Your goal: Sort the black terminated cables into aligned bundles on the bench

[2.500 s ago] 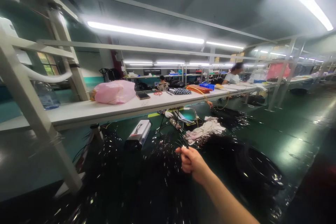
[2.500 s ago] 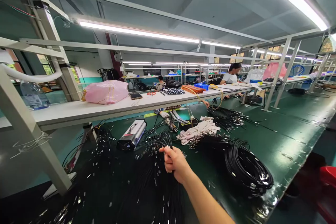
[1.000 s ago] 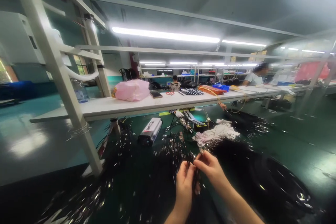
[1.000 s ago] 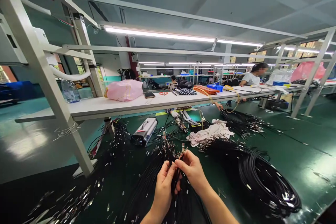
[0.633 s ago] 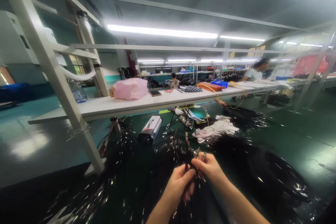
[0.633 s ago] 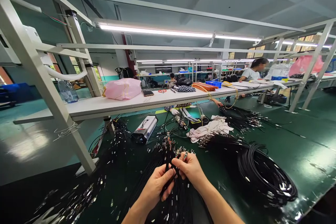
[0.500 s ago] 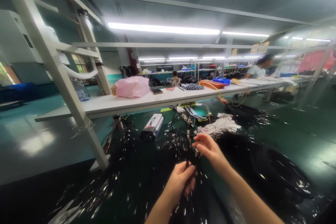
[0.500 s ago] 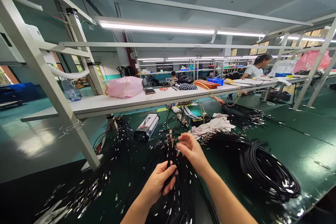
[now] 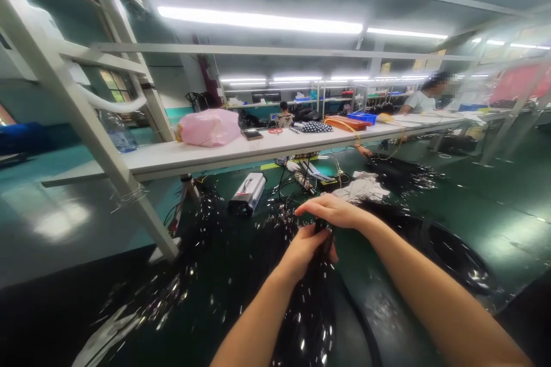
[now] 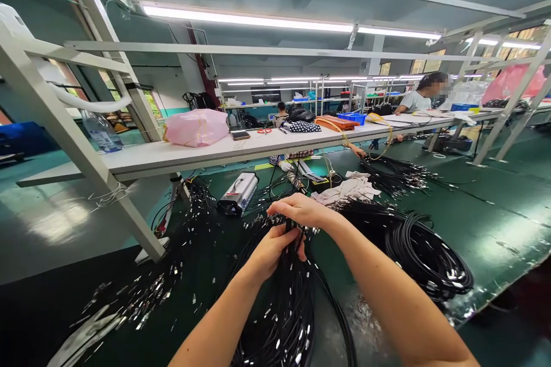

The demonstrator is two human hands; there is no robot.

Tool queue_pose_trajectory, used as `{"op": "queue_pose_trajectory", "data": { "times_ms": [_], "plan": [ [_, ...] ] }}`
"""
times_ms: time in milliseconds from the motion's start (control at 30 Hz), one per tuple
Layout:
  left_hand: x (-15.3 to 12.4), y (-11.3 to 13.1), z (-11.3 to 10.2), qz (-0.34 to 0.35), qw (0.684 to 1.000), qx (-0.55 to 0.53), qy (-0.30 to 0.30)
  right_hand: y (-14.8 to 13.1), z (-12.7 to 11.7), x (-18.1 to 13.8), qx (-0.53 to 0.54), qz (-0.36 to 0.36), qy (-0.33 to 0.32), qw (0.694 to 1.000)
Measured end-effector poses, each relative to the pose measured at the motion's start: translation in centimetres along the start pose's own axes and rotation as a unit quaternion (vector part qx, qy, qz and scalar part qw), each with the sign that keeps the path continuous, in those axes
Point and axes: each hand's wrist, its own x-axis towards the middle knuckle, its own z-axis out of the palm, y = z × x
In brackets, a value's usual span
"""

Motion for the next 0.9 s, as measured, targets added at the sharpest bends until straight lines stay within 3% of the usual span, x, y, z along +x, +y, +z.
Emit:
{"op": "queue_pose_trajectory", "data": {
  "times_ms": [233,467,533,633,733,800,900],
  "plan": [
    [0.9,-0.1,-0.4,-0.044,0.994,-0.081,-0.061,0.6,0.0,0.9,0.014,0.021,-0.020,0.999],
    [0.0,0.0,-2.6,-0.103,0.990,-0.088,-0.046,3.2,3.2,3.6,0.243,0.057,0.039,0.967],
    [-0.9,0.8,-4.0,-0.107,0.987,-0.120,0.000,4.8,4.1,4.5,0.240,0.065,0.113,0.962],
    [-3.5,2.4,-7.8,-0.026,0.966,-0.220,0.131,8.0,7.1,4.6,0.140,0.135,0.193,0.962],
    [-7.7,3.2,-12.7,0.072,0.910,-0.309,0.267,10.2,13.4,2.6,0.096,0.173,0.095,0.976],
    [-10.9,2.7,-15.7,0.096,0.876,-0.331,0.338,10.3,18.6,0.7,0.079,0.171,-0.007,0.982],
    [-15.0,0.7,-18.9,0.098,0.850,-0.270,0.442,8.9,25.1,-1.6,0.040,0.165,-0.110,0.979]
  ]
}}
